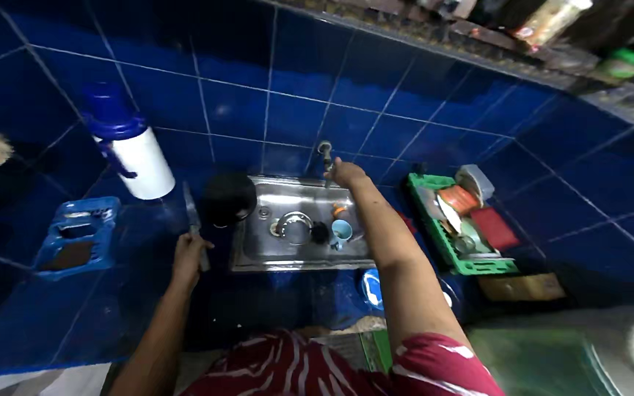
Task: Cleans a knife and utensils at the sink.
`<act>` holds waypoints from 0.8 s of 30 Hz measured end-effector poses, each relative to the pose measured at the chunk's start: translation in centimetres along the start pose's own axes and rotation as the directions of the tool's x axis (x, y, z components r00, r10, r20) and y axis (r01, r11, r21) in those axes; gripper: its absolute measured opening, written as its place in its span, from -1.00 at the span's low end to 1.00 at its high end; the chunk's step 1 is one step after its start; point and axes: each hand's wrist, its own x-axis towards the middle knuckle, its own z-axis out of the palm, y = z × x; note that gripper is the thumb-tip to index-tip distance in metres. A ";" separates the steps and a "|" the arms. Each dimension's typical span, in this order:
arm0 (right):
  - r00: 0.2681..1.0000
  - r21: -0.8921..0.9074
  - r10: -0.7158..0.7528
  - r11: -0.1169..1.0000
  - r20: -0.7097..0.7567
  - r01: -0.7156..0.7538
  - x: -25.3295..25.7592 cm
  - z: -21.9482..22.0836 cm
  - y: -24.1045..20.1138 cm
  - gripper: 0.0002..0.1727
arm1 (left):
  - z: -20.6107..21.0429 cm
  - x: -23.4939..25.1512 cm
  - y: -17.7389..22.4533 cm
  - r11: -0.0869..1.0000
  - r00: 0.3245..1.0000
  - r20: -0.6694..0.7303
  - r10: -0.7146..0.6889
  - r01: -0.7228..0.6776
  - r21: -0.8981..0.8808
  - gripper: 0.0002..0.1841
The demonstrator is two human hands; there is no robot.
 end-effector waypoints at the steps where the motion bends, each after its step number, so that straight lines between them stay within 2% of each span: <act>1: 0.999 -0.012 -0.043 0.999 -0.002 0.043 0.3 0.0 0.3 -0.27 | 1.5 -1.1 0.9 0.999 0.996 0.086 0.025 -0.021 -0.038 -0.43; 4: 0.986 -0.036 -0.164 0.986 -0.013 0.163 1.0 0.3 1.2 -0.33 | 7.5 -2.5 2.8 0.997 0.947 0.320 -0.004 0.027 -0.069 -0.34; 6: 0.977 -0.028 -0.208 0.978 -0.051 0.207 1.2 0.7 1.8 -0.35 | 11.8 -2.6 3.7 0.999 0.900 0.435 -0.041 0.050 -0.010 -0.39; 8: 0.956 0.016 -0.266 0.963 -0.123 0.270 1.2 1.4 2.7 -0.27 | 15.9 -2.5 4.0 0.996 0.869 0.488 -0.085 0.066 0.055 -0.50; 11: 0.918 0.192 -0.318 0.911 -0.239 0.366 -1.2 2.7 5.3 0.00 | 20.8 -1.5 2.8 0.987 0.848 0.509 -0.148 0.094 0.131 -0.55; 12: 0.912 0.254 -0.315 0.889 -0.264 0.381 -2.8 3.0 7.1 0.01 | 22.1 -1.1 2.3 0.982 0.843 0.510 -0.171 0.107 0.153 -0.55; 14: 0.918 0.350 -0.303 0.856 -0.255 0.380 -6.7 4.5 11.8 -0.11 | 23.9 -0.4 1.3 0.974 0.828 0.521 -0.207 0.126 0.187 -0.55; 16: 0.951 0.454 -0.259 0.836 -0.168 0.307 -10.9 7.3 17.1 -0.28 | 25.6 0.2 0.7 0.968 0.800 0.546 -0.250 0.186 0.170 -0.58; 18: 0.989 0.500 -0.150 0.854 -0.021 0.140 -14.2 10.3 22.4 -0.43 | 27.8 1.0 0.7 0.964 0.780 0.566 -0.265 0.225 0.142 -0.66; 20: 0.994 0.510 -0.007 0.859 0.110 -0.050 -16.0 12.6 27.0 -0.54 | 30.6 2.2 0.6 0.963 0.767 0.584 -0.268 0.199 0.181 -0.69; 22: 0.984 0.531 0.069 0.834 0.163 -0.147 -17.0 14.2 29.3 -0.57 | 33.3 3.3 0.8 0.956 0.768 0.575 -0.282 0.176 0.234 -0.67; 24: 0.983 0.584 0.050 0.799 0.174 -0.144 -16.7 15.7 29.0 -0.61 | 35.6 4.0 1.3 0.938 0.767 0.558 -0.317 0.167 0.304 -0.57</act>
